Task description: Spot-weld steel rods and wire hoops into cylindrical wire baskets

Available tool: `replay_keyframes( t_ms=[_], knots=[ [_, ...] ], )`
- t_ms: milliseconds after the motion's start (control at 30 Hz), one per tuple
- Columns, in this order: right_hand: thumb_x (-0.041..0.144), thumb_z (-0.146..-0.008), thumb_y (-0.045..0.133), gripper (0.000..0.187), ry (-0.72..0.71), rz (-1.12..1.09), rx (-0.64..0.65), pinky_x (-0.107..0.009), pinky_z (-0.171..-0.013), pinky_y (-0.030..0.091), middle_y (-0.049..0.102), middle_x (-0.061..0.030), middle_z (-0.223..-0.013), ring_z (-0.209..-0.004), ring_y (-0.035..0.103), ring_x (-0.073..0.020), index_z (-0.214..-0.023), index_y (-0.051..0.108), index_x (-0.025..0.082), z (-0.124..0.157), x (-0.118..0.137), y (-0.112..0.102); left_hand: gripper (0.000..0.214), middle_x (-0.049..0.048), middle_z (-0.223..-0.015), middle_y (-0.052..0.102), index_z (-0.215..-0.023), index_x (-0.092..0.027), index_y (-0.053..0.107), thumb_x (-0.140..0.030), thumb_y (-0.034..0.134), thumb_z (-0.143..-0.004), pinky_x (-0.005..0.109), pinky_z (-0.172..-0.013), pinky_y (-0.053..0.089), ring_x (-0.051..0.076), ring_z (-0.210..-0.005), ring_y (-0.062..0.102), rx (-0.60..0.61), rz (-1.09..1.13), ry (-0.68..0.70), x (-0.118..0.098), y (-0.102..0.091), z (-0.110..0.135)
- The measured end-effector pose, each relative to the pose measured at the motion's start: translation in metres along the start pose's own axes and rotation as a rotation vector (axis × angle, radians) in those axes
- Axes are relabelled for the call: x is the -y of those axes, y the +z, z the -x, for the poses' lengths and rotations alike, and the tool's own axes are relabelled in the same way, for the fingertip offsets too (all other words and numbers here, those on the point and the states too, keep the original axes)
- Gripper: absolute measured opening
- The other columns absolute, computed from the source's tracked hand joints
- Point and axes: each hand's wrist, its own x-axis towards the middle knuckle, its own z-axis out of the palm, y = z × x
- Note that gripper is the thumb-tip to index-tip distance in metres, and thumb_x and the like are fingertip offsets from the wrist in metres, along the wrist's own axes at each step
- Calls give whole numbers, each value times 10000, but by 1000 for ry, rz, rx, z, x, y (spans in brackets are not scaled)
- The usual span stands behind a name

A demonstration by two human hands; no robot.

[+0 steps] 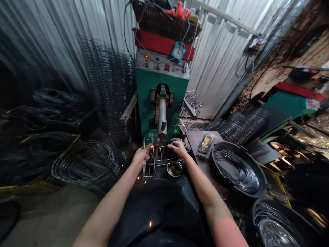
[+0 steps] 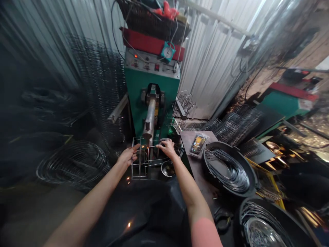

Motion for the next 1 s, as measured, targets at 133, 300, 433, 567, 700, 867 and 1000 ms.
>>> replay_keyframes(
  t_ms=[133,300,433,567,700,867,1000],
  knots=[
    [419,-747,634,229,-23,1,-10,-377,-888,272,614,-47,-1078,-1092,439,-215,-694,671,199,-1,-3,4,418,-134,-429,285,-636,-180,442,-316,793,-454,150,-306,141,7,-325,197,23,-32,5,-2,-1,4],
    [407,-733,656,213,-87,31,9,-386,-867,292,612,-54,-1075,-1082,453,-216,-719,657,194,17,-2,5,460,-143,-430,249,-652,-189,424,-364,795,-444,141,-297,145,10,-327,182,70,-93,6,4,-12,16],
    [368,-739,662,258,-250,21,-15,-356,-867,346,601,-72,-1103,-1059,492,-196,-936,617,208,52,0,-9,426,-120,-469,274,-646,-183,431,-348,791,-489,136,-296,164,14,-340,231,89,-84,-52,14,-36,32],
    [312,-756,648,382,-286,-96,-71,-300,-849,403,616,-79,-1075,-1001,555,-170,-1105,549,190,89,-7,-39,366,-102,-494,301,-732,-182,506,-363,764,-546,134,-280,172,20,-338,258,61,-62,-120,17,-72,57],
    [321,-752,649,274,-238,-177,-78,-299,-815,417,668,-46,-942,-886,602,-166,-989,623,187,114,-11,-74,363,-52,-562,458,-792,-194,538,-408,736,-576,145,-288,286,59,-395,416,-57,-75,-120,11,-112,79],
    [413,-765,609,260,-253,-453,-159,-255,-729,442,659,-17,-805,-775,598,-134,-853,654,171,130,18,-91,446,22,-715,618,-892,-234,584,-477,717,-543,253,-458,500,159,-591,592,-69,-148,-34,-4,-132,95],
    [405,-824,536,262,-386,-506,-330,-234,-700,447,626,-17,-771,-735,579,-114,-816,632,161,127,63,-79,559,31,-727,645,-1009,-267,602,-468,724,-502,309,-526,521,220,-680,617,32,-257,43,-25,-127,109]
  ],
)
